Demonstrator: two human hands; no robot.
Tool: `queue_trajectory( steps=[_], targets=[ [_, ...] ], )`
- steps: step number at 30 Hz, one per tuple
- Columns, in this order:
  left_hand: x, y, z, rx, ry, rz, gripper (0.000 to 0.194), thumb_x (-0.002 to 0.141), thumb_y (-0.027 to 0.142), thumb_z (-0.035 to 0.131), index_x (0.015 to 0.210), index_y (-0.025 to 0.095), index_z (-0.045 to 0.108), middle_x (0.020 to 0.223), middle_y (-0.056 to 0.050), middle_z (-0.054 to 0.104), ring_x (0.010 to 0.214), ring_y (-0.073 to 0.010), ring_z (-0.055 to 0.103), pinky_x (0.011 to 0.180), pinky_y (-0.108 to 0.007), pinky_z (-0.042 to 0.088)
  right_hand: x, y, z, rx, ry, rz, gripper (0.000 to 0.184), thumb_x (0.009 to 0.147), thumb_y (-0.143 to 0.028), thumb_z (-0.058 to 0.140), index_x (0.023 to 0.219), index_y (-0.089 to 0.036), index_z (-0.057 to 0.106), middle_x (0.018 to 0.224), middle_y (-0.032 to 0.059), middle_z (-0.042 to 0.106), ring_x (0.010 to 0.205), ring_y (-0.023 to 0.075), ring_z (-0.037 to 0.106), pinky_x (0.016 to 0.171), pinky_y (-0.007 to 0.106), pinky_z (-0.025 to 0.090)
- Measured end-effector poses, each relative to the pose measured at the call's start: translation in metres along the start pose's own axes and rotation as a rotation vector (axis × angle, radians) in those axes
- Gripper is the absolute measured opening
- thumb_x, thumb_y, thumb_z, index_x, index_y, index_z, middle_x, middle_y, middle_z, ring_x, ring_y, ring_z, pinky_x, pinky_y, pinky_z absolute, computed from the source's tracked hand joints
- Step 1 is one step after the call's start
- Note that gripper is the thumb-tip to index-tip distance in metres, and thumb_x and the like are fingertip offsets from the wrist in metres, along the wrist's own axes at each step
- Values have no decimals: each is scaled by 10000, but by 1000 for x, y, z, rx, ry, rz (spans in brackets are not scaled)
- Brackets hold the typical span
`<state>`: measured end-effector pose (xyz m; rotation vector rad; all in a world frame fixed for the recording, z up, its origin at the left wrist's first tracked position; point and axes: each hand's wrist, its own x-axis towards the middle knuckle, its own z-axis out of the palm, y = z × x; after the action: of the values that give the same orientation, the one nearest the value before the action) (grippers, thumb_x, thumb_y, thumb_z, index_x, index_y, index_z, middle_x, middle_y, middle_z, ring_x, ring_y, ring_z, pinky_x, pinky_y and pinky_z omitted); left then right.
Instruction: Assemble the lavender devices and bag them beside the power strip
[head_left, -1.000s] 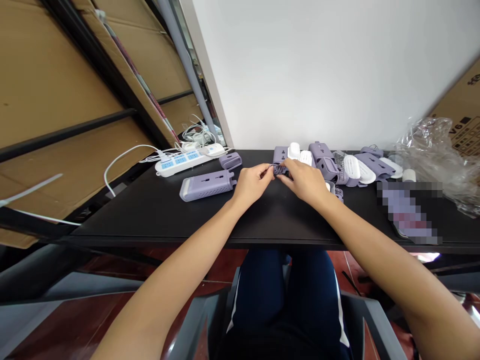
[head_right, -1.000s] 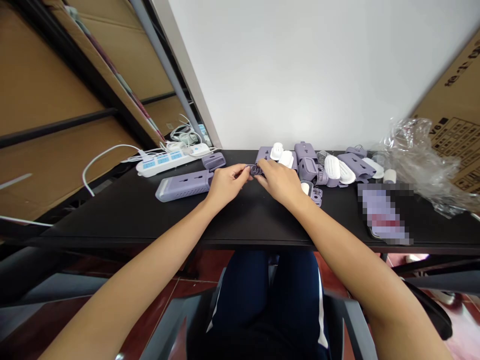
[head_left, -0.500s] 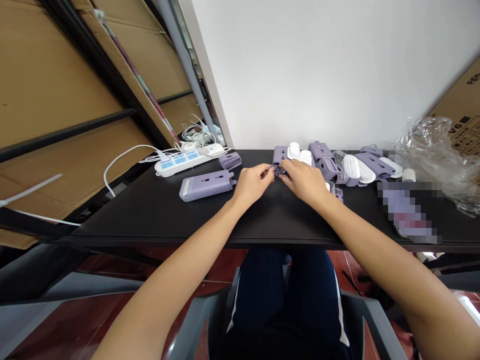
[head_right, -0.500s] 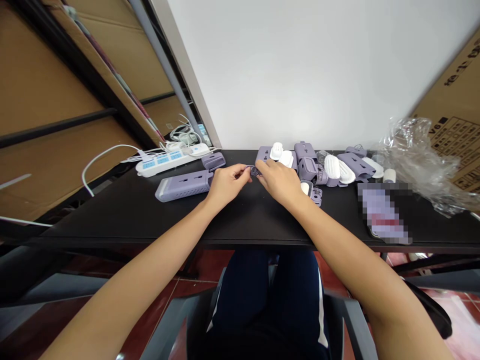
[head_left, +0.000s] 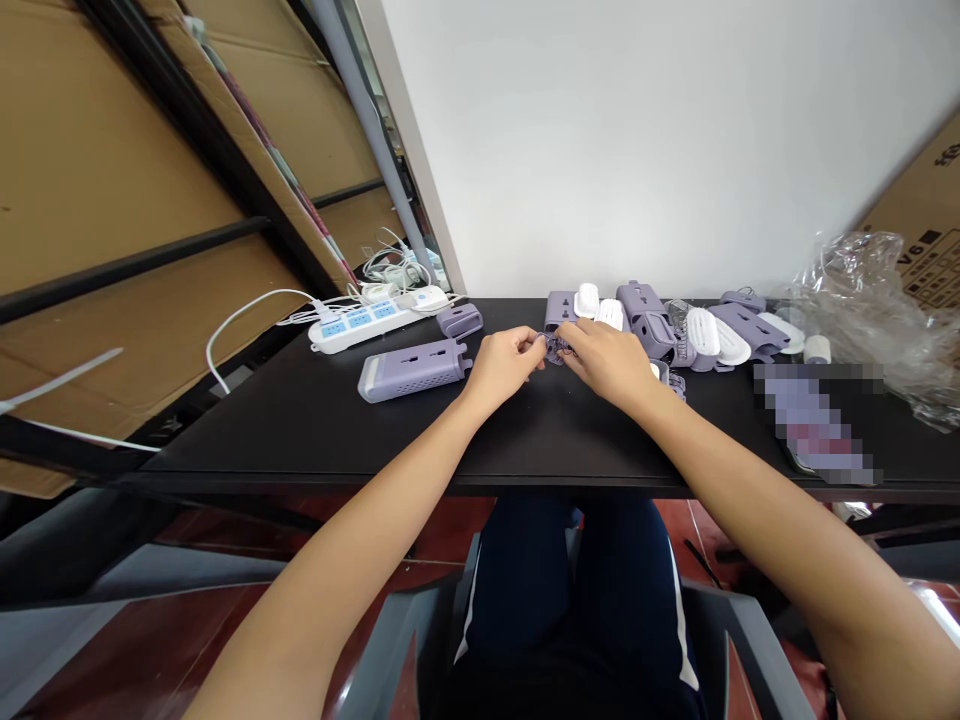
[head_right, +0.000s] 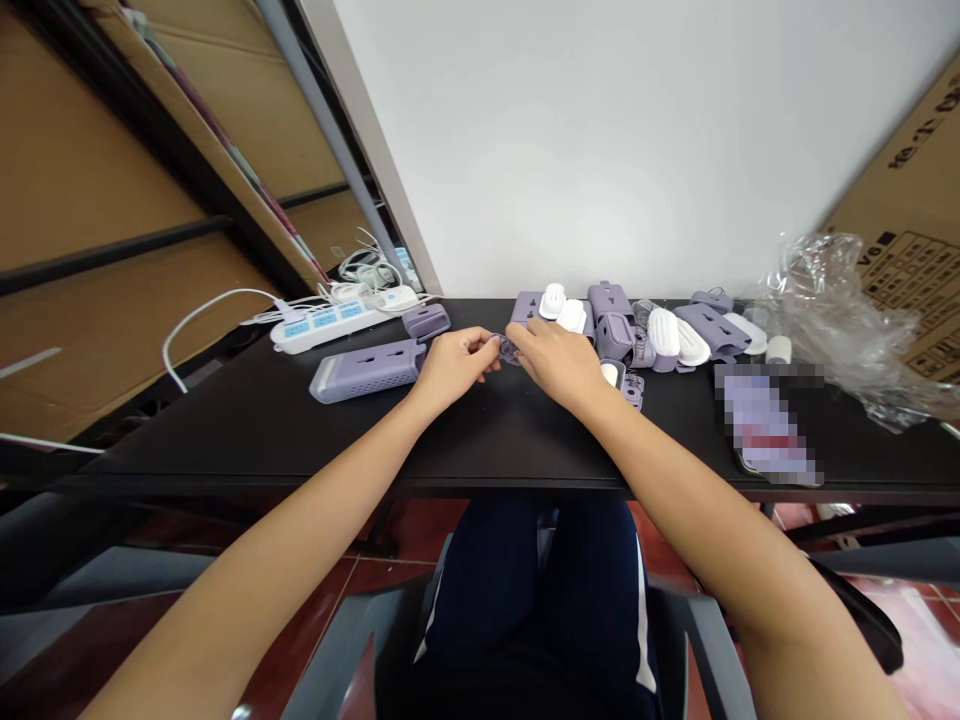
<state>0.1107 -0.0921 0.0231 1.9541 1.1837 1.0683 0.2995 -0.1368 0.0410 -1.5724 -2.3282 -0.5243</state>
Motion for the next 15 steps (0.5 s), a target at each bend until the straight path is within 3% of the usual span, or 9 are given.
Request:
queue_trajectory(
  steps=[15],
  targets=[
    [3, -2, 0, -98, -23, -15, 265, 879, 425, 670, 781, 179, 688, 685, -29, 722, 529, -105, 579, 478, -206, 481, 0, 5, -3, 36, -33, -24, 260, 1070, -300, 444, 1274, -241, 593, 1124, 94, 702, 986, 242, 630, 585, 315, 226]
  ],
)
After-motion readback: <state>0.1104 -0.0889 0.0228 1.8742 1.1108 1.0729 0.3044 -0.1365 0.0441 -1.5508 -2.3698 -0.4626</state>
